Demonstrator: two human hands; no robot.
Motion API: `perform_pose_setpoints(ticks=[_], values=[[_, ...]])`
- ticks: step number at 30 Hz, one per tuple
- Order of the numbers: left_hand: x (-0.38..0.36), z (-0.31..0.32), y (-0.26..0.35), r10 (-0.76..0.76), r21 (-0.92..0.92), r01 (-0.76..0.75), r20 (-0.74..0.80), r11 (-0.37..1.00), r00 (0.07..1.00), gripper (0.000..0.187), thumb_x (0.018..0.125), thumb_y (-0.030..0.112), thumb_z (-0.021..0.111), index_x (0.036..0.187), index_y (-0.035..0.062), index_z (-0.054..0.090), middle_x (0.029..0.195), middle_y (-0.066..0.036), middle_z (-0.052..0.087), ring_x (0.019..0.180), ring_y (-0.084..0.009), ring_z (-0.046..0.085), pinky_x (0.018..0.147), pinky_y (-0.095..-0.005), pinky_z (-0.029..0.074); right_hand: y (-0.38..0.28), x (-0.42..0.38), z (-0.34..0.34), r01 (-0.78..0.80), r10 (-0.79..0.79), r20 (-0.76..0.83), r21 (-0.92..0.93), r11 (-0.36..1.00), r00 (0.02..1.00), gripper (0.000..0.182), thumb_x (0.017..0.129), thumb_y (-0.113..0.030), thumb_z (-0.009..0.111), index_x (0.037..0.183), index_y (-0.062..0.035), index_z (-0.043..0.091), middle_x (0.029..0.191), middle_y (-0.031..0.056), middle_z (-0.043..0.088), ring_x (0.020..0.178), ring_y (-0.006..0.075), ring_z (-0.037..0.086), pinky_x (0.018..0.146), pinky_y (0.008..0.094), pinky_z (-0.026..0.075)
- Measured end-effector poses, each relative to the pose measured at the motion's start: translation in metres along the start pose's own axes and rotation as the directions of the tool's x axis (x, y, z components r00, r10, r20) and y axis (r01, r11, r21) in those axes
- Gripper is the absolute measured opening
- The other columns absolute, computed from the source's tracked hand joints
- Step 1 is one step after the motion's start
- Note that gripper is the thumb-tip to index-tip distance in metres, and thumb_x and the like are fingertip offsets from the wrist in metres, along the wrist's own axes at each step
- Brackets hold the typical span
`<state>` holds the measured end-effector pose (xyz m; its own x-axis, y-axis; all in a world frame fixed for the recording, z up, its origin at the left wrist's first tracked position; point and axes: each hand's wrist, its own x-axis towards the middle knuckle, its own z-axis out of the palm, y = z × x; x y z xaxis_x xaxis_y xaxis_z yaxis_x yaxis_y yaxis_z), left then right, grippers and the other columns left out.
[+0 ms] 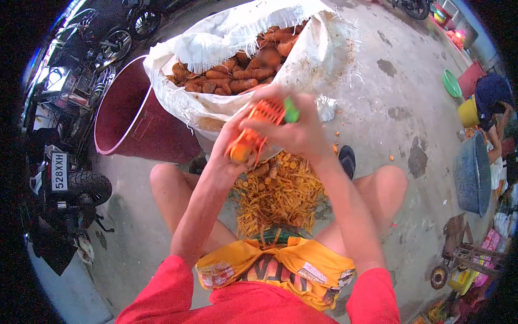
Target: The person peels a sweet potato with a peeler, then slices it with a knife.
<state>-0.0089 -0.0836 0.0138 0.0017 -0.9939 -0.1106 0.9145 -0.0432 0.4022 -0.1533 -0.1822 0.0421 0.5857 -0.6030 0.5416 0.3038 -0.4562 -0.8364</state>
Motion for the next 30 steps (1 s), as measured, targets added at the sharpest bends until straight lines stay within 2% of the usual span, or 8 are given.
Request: perform_pose_setpoints(ticks=[2,4,8,12,18,25,29,30], values=[[0.002,0.001,0.005,-0.09,-0.083,0.1,0.116,0.992,0.989,0.038,0.109,0.025,0.055,0.143,0.0082,0.052,0.133,-0.01,0.063,0.121,-0.0208,0.064,0.103,-0.0363,0.055,0.0,0.0,0.004,0.108,-0.106,0.042,-0.039,0.993,0.993,0.037,0.082,-0.013,0.09,0.11,-0.0051,0.067,0.099,0.0028,0.071,0.09,0.009,0.065,0.079,0.0273,0.055],[0.003,0.013,0.002,0.014,0.04,-0.008,-0.152,0.999,0.988,0.039,0.108,0.023,0.055,0.144,0.0082,0.051,0.134,-0.009,0.062,0.122,-0.021,0.063,0.103,-0.0368,0.055,-0.01,0.0,0.0,0.059,-0.058,0.071,0.001,0.998,0.996,0.034,0.082,-0.013,0.09,0.107,-0.0054,0.069,0.097,0.0028,0.072,0.087,0.0089,0.066,0.077,0.0261,0.055],[-0.003,0.014,-0.006,-0.011,0.103,0.019,-0.08,0.995,0.997,0.038,0.108,0.024,0.056,0.142,0.0073,0.052,0.133,-0.01,0.062,0.121,-0.0214,0.064,0.102,-0.0365,0.056,-0.018,-0.001,-0.01,0.174,-0.152,0.15,-0.145,0.974,0.977,0.035,0.08,-0.015,0.091,0.106,-0.0058,0.069,0.098,0.0036,0.073,0.087,0.011,0.068,0.078,0.0276,0.056],[0.008,0.011,-0.01,-0.012,-0.011,0.012,-0.081,1.0,0.997,0.039,0.107,0.023,0.058,0.141,0.0062,0.053,0.131,-0.011,0.063,0.118,-0.0219,0.066,0.099,-0.0361,0.058,-0.003,0.0,-0.012,-0.046,0.046,0.011,-0.029,0.999,0.999,0.038,0.078,-0.019,0.093,0.103,-0.0065,0.068,0.092,0.0042,0.072,0.084,0.0102,0.067,0.076,0.0288,0.056],[0.001,0.029,-0.003,0.051,0.129,-0.033,-0.139,0.991,0.989,0.037,0.109,0.024,0.054,0.143,0.01,0.055,0.135,-0.005,0.062,0.121,-0.0179,0.064,0.103,-0.0343,0.054,-0.022,-0.006,-0.004,0.015,-0.006,0.117,-0.074,0.997,0.993,0.039,0.077,-0.02,0.094,0.102,-0.0075,0.067,0.091,0.0043,0.073,0.083,0.0102,0.068,0.074,0.0298,0.056],[-0.006,0.031,-0.011,0.061,0.395,0.017,-0.184,0.918,0.981,0.04,0.106,0.03,0.058,0.143,0.0134,0.056,0.129,-0.003,0.065,0.104,-0.0132,0.07,0.075,-0.0295,0.063,0.017,0.011,-0.046,0.022,-0.06,-0.198,-0.188,0.982,0.978,0.036,0.083,-0.018,0.089,0.107,-0.0067,0.066,0.091,0.0003,0.068,0.079,0.0076,0.064,0.071,0.0244,0.053],[-0.007,0.027,-0.008,-0.057,0.224,0.107,-0.217,0.969,0.974,0.032,0.108,0.032,0.055,0.136,0.0167,0.062,0.118,0.002,0.064,0.097,-0.0086,0.064,0.077,-0.0251,0.056,0.01,0.018,-0.068,-0.112,0.069,-0.35,-0.104,0.988,0.934,0.03,0.087,-0.015,0.085,0.108,-0.0049,0.067,0.09,-0.0006,0.068,0.079,0.0103,0.063,0.075,0.0287,0.053],[-0.004,0.03,-0.01,-0.05,0.224,0.099,-0.213,0.97,0.976,0.032,0.108,0.032,0.055,0.136,0.0167,0.062,0.118,0.002,0.064,0.097,-0.0086,0.064,0.077,-0.0251,0.056,0.001,0.009,-0.052,0.023,-0.073,-0.246,-0.2,0.98,0.967,0.03,0.086,-0.016,0.086,0.108,-0.0053,0.068,0.091,-0.0002,0.068,0.079,0.0103,0.064,0.076,0.0287,0.053]])
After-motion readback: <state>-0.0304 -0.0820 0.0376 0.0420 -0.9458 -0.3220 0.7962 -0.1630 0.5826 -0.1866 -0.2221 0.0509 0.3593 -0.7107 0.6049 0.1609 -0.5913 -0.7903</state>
